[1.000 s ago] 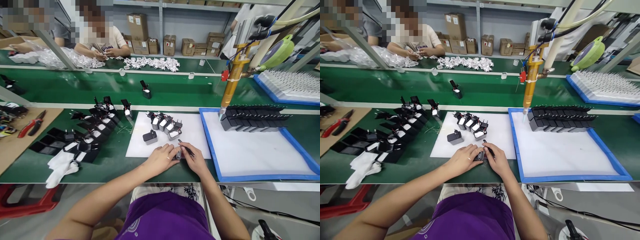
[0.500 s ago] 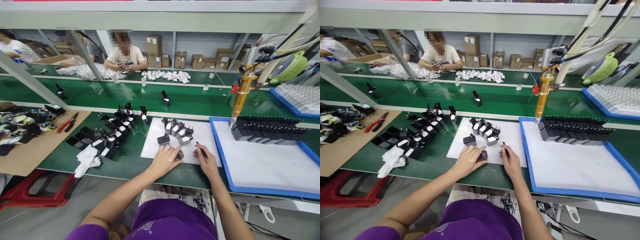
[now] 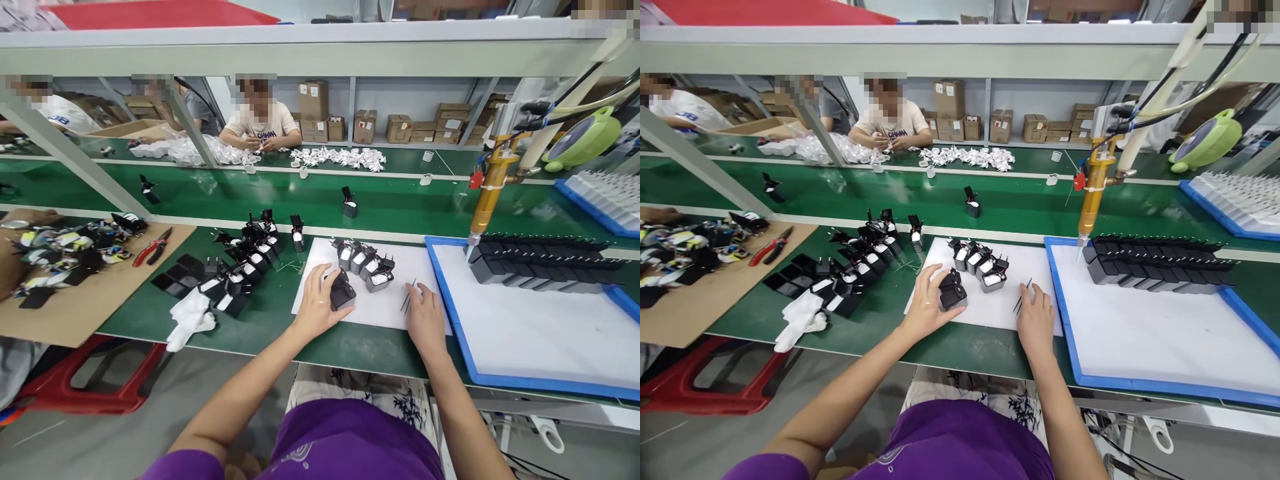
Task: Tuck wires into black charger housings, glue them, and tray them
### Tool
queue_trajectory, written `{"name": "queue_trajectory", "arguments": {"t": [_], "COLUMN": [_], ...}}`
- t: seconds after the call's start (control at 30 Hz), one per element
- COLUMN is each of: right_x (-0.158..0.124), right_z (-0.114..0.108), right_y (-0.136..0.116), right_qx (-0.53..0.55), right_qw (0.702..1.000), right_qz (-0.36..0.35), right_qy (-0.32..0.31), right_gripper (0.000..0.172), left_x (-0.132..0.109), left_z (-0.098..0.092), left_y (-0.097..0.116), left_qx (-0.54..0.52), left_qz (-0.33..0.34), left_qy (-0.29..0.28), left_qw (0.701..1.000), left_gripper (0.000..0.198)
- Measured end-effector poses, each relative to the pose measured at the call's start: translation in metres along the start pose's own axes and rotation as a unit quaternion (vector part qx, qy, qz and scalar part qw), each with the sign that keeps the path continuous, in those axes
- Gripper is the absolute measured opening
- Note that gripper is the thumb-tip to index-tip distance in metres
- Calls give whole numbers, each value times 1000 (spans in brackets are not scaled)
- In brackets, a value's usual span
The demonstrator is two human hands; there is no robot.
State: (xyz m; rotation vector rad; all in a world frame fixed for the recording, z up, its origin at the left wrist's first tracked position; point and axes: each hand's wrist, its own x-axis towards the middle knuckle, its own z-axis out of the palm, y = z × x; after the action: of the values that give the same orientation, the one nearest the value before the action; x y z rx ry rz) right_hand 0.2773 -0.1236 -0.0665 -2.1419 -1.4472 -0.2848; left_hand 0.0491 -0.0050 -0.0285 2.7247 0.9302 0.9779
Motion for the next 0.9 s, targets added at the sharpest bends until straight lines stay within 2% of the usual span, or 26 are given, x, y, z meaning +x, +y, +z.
{"name": "queue_trajectory", "arguments": {"t": [0.07,0.13,0.2,0.3,0.43,0.57,0.67,0.73,0.83,0.9], "right_x": [0,-3,-9,-22,-39,-43,-33,-23,-8,1], "right_z": [-8,-17,-22,-21,-10,-2,0,3,8,14], "right_y": [-8,-23,-43,-76,-101,-103,-101,-103,-115,-123], "right_qx": [57,165,283,370,379,397,401,379,316,270], "right_qw": [998,986,955,914,915,910,910,921,947,961], "right_qz": [-1,-26,-69,-107,-75,-46,-26,-18,-22,-21], "right_qy": [19,12,-47,-125,-116,-110,-101,-81,-56,-57], "right_gripper": [42,35,28,29,34,46,60,70,84,88], "left_x": [-1,-4,-9,-15,-24,-39,-51,-56,-60,-59], "left_z": [-2,-3,-2,1,3,-2,-4,-5,-4,-3], "left_y": [-5,-9,-10,-7,5,23,34,38,34,25], "left_qx": [-77,-146,-182,-178,-158,-182,-241,-267,-286,-294], "left_qz": [-33,-89,-140,-171,-174,-194,-206,-204,-206,-207], "left_qy": [-38,-91,-116,-94,-59,-45,-43,-43,-39,-31], "left_qw": [996,981,966,964,970,963,947,941,935,933], "left_gripper": [93,97,96,89,81,81,81,82,83,82]}}
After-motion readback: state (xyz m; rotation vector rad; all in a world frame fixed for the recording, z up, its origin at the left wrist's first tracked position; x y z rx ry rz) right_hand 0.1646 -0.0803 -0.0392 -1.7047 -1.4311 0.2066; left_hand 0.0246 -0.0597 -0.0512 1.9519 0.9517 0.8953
